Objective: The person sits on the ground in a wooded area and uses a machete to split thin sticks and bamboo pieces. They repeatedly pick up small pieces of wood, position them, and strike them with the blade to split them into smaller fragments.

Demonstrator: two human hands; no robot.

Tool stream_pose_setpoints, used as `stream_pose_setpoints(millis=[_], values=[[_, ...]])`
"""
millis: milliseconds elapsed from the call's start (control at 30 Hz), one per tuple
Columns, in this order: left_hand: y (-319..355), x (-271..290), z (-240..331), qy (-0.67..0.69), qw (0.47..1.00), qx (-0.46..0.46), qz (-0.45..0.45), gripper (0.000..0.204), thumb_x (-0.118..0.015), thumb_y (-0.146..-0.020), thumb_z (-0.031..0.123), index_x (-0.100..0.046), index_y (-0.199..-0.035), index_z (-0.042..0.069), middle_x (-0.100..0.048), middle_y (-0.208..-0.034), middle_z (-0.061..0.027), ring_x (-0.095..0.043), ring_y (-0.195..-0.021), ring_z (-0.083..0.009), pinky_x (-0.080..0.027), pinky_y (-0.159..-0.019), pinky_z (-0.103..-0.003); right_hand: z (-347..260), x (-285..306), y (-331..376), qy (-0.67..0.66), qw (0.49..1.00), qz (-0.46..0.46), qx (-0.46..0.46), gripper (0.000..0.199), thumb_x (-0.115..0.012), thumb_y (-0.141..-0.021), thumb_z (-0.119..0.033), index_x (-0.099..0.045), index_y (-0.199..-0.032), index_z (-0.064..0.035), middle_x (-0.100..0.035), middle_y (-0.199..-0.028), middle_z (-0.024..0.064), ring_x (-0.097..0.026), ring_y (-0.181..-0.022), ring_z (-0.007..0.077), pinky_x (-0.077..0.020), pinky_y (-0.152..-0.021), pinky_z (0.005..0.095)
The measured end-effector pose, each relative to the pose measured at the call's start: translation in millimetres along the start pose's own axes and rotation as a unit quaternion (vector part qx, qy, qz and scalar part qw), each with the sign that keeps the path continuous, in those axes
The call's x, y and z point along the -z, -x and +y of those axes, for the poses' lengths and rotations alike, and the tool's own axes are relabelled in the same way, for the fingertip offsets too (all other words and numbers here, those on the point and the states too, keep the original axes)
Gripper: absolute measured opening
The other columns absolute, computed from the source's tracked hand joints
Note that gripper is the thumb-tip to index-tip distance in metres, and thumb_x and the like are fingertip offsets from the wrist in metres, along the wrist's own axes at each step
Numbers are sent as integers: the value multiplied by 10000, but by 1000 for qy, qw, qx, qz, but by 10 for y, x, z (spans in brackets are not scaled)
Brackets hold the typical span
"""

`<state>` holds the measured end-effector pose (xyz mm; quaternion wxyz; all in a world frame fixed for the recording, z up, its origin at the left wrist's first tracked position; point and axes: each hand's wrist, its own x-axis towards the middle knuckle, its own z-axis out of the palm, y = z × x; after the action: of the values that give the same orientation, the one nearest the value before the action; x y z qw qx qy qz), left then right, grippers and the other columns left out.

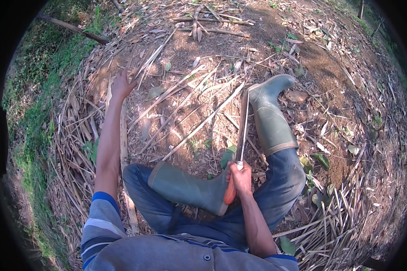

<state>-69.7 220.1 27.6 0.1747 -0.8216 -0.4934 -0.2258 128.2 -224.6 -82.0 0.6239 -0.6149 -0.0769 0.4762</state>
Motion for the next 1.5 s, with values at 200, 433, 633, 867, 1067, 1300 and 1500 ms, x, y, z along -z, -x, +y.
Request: stream_pose_setpoints(millis=[200,433,633,867,1067,1300,1500], values=[[1720,-353,417,43,928,-39,-369,323,-627,-795,318,-577,-1016,87,-647,-892,-157,-635,-879,-312,-478,-794,-444,-71,-67,21,-14,1000,-17,-7,113,-601,-848,-103,-506,-847,-42,-523,-610,39,-510,-461,125,-437,-417,275],[2436,-909,171,24,973,47,-227,313,-634,-778,228,-586,-1046,75,-599,-980,-114,-583,-974,-278,-411,-876,-462,25,-47,-28,-14,999,-52,2,98,-592,-851,-93,-507,-856,-45,-519,-595,39,-512,-457,126,-432,-409,274],[2227,-621,122,212,920,117,-308,187,-613,-834,231,-621,-939,76,-620,-954,-101,-630,-824,-225,-488,-692,-409,-23,-44,-5,-4,999,-48,5,91,-581,-857,-87,-506,-865,-36,-517,-593,39,-513,-459,128,-436,-413,276],[2055,611,11,644,502,278,-506,375,-542,-923,207,-475,-1277,104,-628,-1042,-164,-660,-840,-219,-545,-668,-282,-10,-53,19,11,997,-76,-1,112,-593,-854,-126,-515,-874,-49,-525,-626,30,-526,-477,122,-458,-430,263],[1863,1289,46,882,338,223,-240,509,-532,-911,209,-378,-1330,-36,-557,-1186,-236,-624,-1000,-261,-526,-875,-348,-3,-65,69,12,995,-102,18,83,-580,-846,-87,-517,-879,-42,-528,-622,31,-526,-472,119,-455,-431,262],[1389,1130,113,613,739,253,121,427,-408,-968,302,-429,-1258,-12,-574,-1136,-167,-574,-1051,-260,-472,-927,-365,-192,-200,287,109,980,-132,98,110,-595,-828,-27,-533,-919,-25,-531,-637,7,-538,-491,88,-454,-450,247],[1023,1268,417,793,492,127,335,416,-409,-953,490,-447,-879,82,-472,-758,-37,-463,-675,-144,-435,-707,-326,-448,-434,435,107,972,-200,66,136,-603,-831,-51,-536,-948,-32,-511,-645,-16,-472,-520,50,-381,-463,219]])
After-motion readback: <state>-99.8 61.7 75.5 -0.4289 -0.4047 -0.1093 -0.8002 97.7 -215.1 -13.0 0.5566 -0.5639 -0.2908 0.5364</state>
